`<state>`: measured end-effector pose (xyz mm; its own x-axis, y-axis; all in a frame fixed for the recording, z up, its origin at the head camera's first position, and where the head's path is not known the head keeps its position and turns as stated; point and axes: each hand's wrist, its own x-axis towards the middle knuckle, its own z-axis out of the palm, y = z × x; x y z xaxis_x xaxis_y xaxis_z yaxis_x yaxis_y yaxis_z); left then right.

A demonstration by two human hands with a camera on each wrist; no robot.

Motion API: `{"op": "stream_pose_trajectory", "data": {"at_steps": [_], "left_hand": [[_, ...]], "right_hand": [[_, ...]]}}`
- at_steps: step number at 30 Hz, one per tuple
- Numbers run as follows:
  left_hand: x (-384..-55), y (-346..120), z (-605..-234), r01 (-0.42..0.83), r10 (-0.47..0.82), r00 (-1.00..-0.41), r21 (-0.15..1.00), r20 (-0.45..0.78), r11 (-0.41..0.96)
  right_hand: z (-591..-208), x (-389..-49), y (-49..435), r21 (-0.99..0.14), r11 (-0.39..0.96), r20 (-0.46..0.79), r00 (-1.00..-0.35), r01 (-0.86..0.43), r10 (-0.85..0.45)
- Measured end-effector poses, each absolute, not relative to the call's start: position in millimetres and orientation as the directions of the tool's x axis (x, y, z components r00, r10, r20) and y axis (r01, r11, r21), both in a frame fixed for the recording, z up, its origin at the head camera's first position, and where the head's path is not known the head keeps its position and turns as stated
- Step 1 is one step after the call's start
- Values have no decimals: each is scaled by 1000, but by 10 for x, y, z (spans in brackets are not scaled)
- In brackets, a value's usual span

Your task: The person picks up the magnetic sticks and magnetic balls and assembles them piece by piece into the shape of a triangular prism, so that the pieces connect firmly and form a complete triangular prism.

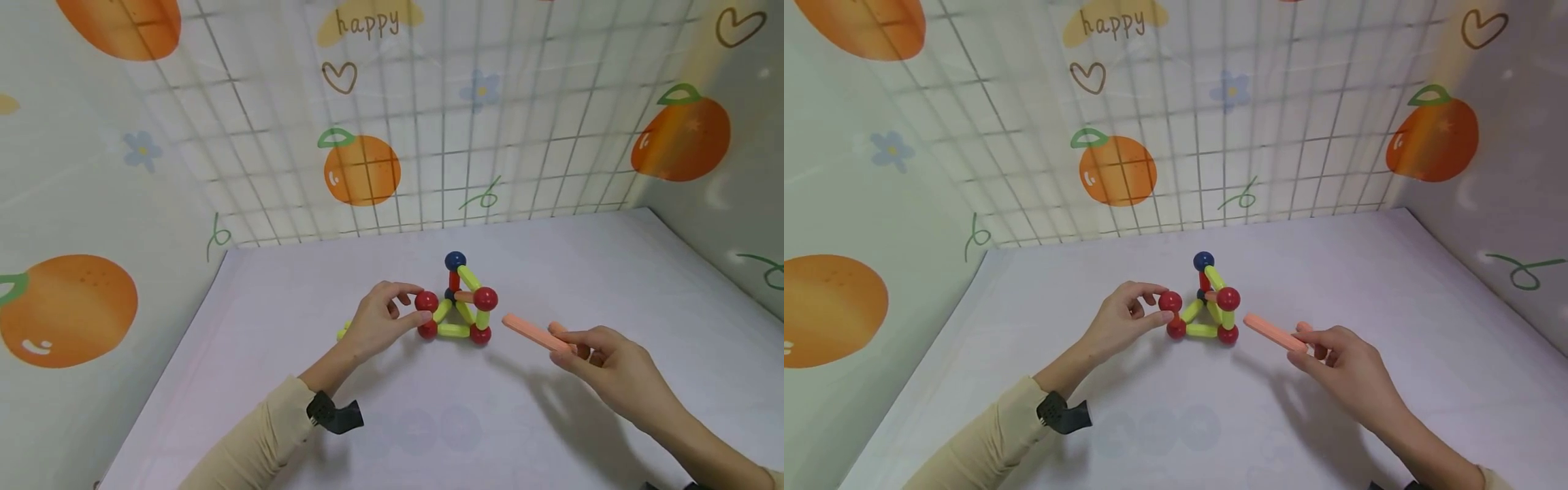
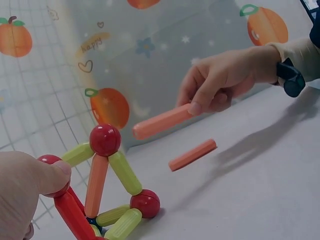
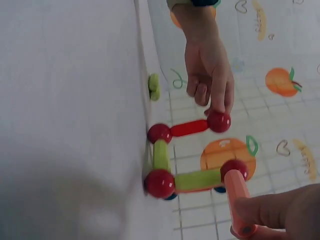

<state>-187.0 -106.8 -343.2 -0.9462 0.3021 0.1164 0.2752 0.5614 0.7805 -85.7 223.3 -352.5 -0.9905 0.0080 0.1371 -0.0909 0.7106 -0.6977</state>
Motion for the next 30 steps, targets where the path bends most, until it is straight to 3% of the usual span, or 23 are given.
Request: {"op": "stream_pose_trajectory", "data": {"at_steps": [5,20,30], "left_hand": [[-1873,-1070,-3420,270,295,-949,781,115,563],[-1878,-1050,-3449,275,307,-945,790,115,548],[-1874,-1055,-3456,279,305,-945,788,122,548]], "right_hand": [[-3492,-888,2038,-719,680,191,-981,-147,-10],[-3529,-1106,1551,-755,646,109,-993,-111,-42],[-3565,-1171,1455,-769,619,157,-986,-159,-58]]}}
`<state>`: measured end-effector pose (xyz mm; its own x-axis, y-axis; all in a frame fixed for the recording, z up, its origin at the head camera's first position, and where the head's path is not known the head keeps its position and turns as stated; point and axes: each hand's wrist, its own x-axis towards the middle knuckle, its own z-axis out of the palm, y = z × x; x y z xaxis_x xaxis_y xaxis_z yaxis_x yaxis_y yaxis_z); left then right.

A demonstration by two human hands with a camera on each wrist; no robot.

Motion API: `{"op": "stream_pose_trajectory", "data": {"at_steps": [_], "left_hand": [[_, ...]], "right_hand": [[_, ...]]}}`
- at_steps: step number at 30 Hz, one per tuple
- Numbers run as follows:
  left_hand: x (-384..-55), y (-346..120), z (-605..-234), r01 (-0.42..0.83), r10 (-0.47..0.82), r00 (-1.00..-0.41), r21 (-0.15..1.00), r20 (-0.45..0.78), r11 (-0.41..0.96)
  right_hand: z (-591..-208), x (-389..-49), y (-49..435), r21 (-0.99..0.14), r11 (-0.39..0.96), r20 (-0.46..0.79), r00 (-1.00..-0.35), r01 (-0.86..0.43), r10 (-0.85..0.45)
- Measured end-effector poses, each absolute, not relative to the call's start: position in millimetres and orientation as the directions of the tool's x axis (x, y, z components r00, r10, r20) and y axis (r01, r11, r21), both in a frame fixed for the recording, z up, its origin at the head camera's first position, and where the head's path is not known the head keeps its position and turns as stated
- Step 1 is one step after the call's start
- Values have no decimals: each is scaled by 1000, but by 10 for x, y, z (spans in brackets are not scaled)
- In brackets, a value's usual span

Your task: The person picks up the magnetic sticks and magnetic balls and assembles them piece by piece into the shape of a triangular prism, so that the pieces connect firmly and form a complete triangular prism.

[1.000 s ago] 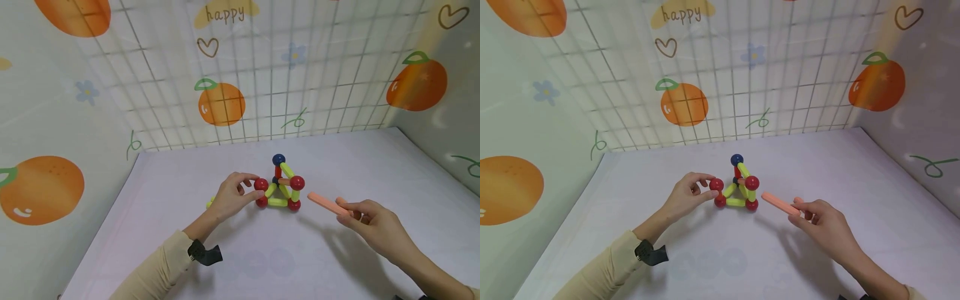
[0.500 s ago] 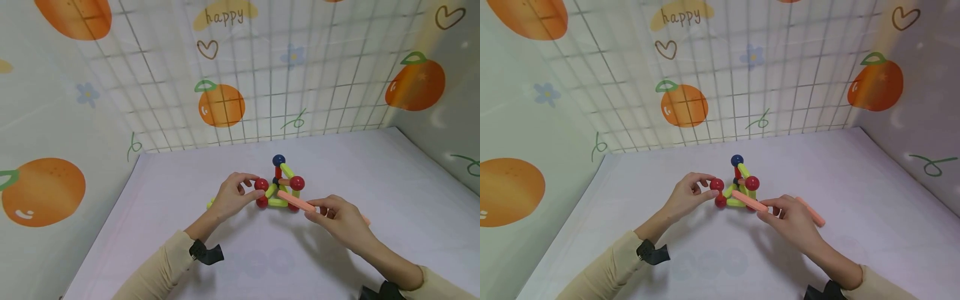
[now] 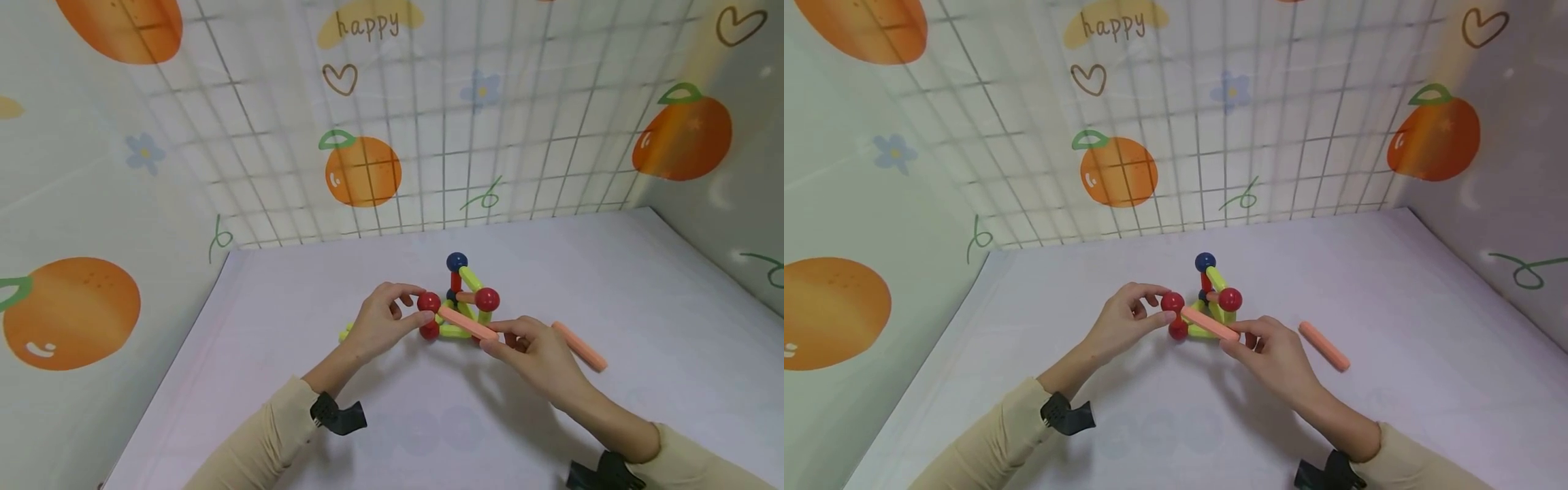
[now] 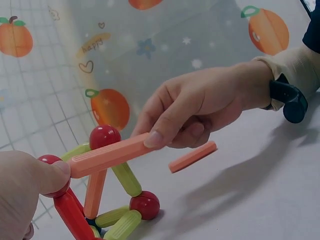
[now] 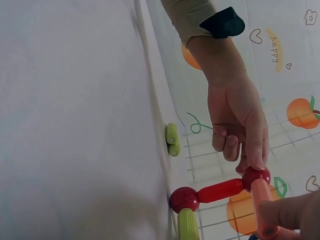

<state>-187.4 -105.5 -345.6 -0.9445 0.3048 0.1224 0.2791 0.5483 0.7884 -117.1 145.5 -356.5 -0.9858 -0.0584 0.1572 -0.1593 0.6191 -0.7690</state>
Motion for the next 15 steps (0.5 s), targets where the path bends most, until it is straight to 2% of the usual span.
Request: {"op": "stream_pose_trajectory", "data": {"at_steps": [6,15], "left_hand": [[-1859,-1053,-3444,288,309,-942,790,132,542],[-1862,-1050,-3443,280,300,-945,787,126,549]], "right_hand": [[-3598,-1185,1435,-770,629,105,-994,-106,-40],[-3640,-1214,1447,-749,655,108,-994,-99,-26]]}}
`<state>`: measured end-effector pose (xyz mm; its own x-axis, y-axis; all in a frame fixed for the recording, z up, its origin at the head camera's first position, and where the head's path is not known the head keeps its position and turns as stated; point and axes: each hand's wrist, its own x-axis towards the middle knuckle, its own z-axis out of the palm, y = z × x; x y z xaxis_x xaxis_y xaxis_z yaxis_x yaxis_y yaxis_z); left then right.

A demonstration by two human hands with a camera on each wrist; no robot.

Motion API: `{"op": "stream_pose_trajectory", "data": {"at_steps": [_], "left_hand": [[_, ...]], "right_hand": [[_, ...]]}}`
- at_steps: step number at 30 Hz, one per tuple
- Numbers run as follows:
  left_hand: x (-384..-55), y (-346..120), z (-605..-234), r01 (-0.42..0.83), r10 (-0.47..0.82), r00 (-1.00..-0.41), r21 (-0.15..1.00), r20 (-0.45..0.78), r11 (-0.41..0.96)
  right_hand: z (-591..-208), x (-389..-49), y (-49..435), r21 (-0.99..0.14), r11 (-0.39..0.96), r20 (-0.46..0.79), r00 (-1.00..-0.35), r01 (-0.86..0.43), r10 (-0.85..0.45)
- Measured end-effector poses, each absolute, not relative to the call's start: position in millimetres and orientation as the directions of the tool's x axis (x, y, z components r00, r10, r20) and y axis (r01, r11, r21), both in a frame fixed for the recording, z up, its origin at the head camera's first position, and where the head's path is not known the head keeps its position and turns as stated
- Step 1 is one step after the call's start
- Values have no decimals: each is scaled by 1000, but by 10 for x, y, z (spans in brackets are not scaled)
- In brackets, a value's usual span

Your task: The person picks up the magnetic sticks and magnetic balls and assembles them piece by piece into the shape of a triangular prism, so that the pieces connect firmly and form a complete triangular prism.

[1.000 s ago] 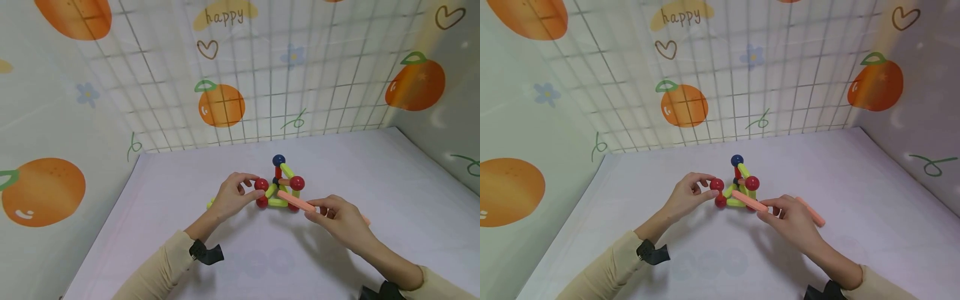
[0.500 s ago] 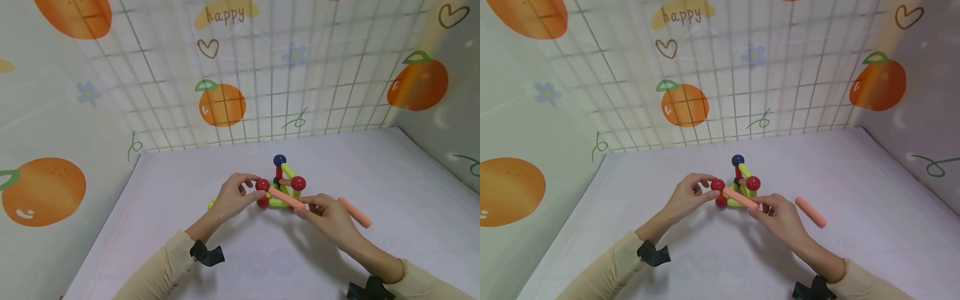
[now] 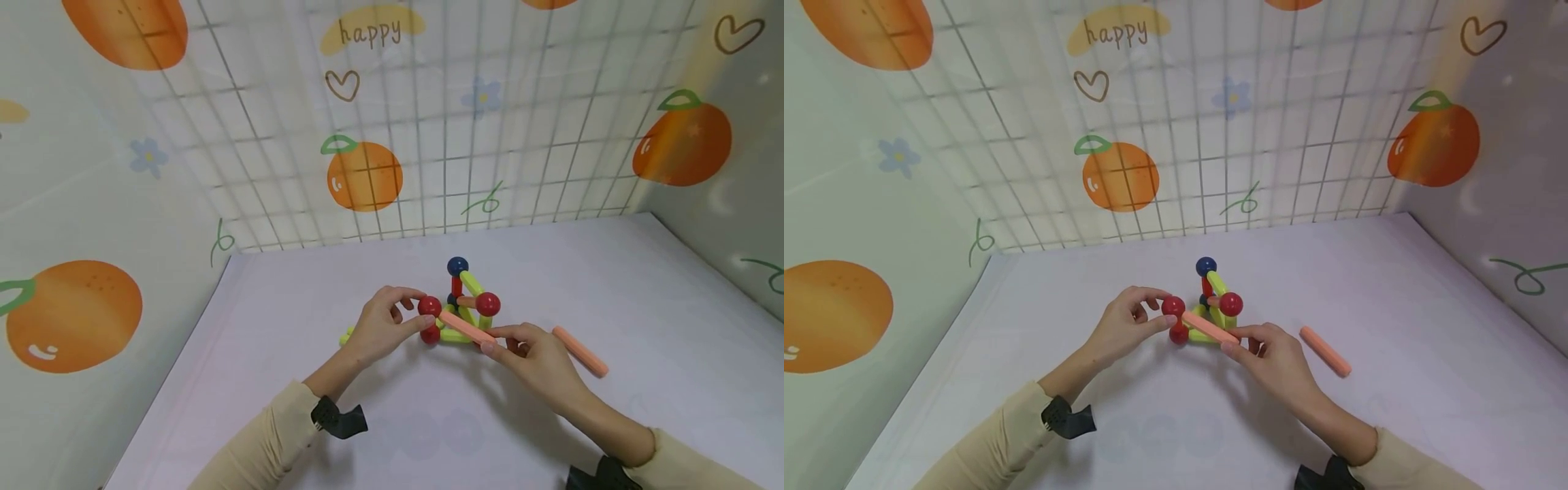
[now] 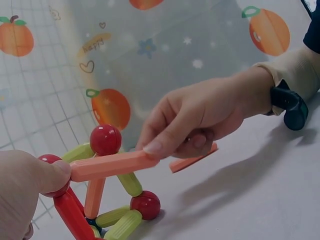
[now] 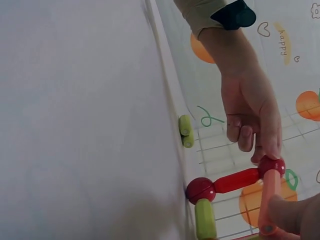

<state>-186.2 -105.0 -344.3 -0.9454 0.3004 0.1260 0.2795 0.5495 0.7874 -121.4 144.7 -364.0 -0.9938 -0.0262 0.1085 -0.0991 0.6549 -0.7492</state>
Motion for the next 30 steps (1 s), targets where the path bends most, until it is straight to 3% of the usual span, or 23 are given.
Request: {"op": "stream_pose_trajectory", "data": {"at_steps": [12,30], "left_hand": [[-1854,-1045,-3448,273,302,-946,796,120,540],[-1867,-1079,-3455,293,299,-943,794,147,534]], "right_hand": [[-3790,-1353,1422,-772,636,19,-1000,-6,14],[-3895,-1493,1327,-753,658,5,-1000,-9,-8]]}}
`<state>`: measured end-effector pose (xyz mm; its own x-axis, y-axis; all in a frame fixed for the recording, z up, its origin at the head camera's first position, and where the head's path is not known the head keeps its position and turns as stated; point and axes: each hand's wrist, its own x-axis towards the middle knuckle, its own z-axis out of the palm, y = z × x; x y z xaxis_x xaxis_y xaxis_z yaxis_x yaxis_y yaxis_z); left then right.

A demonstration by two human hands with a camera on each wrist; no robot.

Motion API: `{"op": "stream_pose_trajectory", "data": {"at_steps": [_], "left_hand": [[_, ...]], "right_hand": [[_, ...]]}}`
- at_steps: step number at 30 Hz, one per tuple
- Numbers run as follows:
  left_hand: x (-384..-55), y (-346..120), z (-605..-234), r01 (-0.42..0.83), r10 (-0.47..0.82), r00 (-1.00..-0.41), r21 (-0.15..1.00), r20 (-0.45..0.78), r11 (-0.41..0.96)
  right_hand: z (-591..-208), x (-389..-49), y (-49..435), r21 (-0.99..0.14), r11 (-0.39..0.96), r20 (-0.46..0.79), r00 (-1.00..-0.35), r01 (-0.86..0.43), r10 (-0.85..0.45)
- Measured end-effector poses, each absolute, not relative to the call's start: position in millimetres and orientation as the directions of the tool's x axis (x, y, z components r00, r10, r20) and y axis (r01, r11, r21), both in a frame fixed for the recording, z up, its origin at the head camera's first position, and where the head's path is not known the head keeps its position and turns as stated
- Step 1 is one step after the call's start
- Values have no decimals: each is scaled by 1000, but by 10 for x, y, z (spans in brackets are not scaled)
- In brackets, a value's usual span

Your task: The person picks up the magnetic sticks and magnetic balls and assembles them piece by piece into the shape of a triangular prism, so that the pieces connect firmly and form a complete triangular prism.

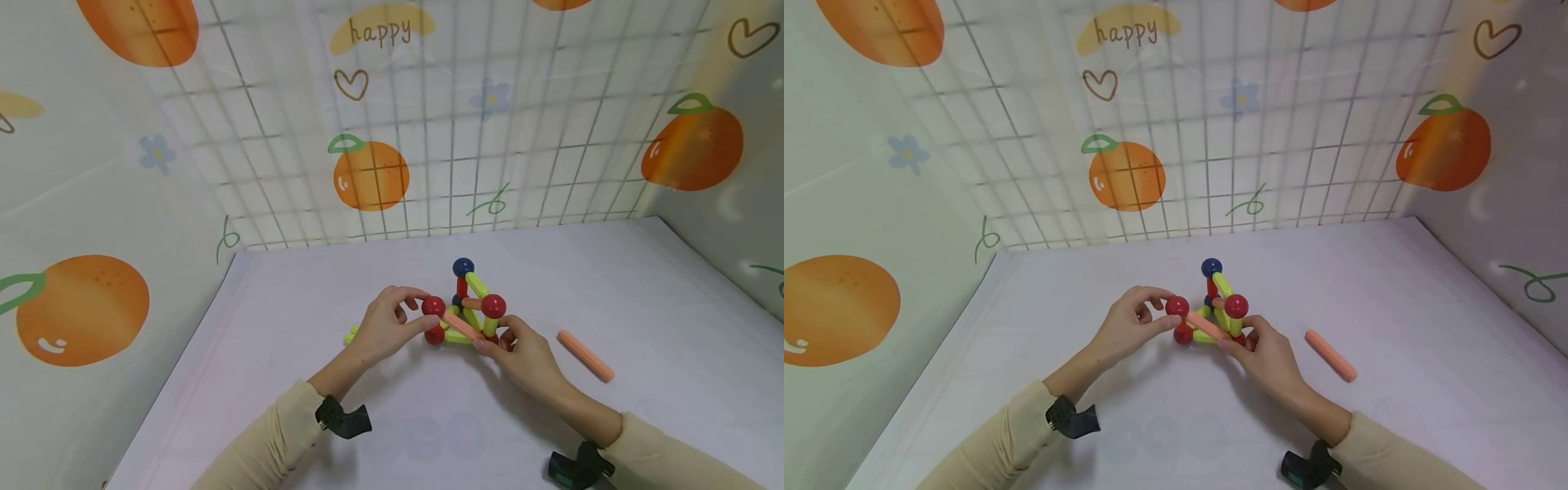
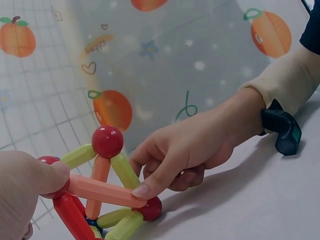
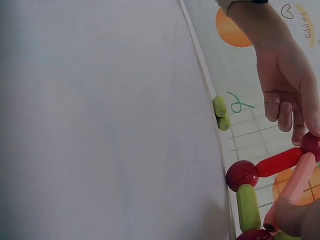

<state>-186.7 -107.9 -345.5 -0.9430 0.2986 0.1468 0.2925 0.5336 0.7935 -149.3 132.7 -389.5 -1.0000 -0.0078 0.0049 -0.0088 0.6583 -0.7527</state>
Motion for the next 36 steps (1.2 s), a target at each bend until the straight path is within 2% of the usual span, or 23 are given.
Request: {"op": "stream_pose_trajectory", "data": {"at_steps": [12,20,29,36], "left_hand": [[-1850,-1084,-3464,284,298,-945,801,138,527],[-1851,-1094,-3436,278,287,-948,793,137,542],[-1836,-1147,-3445,281,295,-946,786,132,550],[-1865,-1478,-3563,274,242,-959,723,150,635]], "right_hand": [[-3854,-1477,1348,-762,647,30,-1000,-20,3],[-3591,-1383,1400,-756,639,188,-982,-140,6],[-3531,-1366,1392,-772,620,182,-983,-139,7],[-3529,-1377,1407,-768,627,177,-984,-130,14]]}}
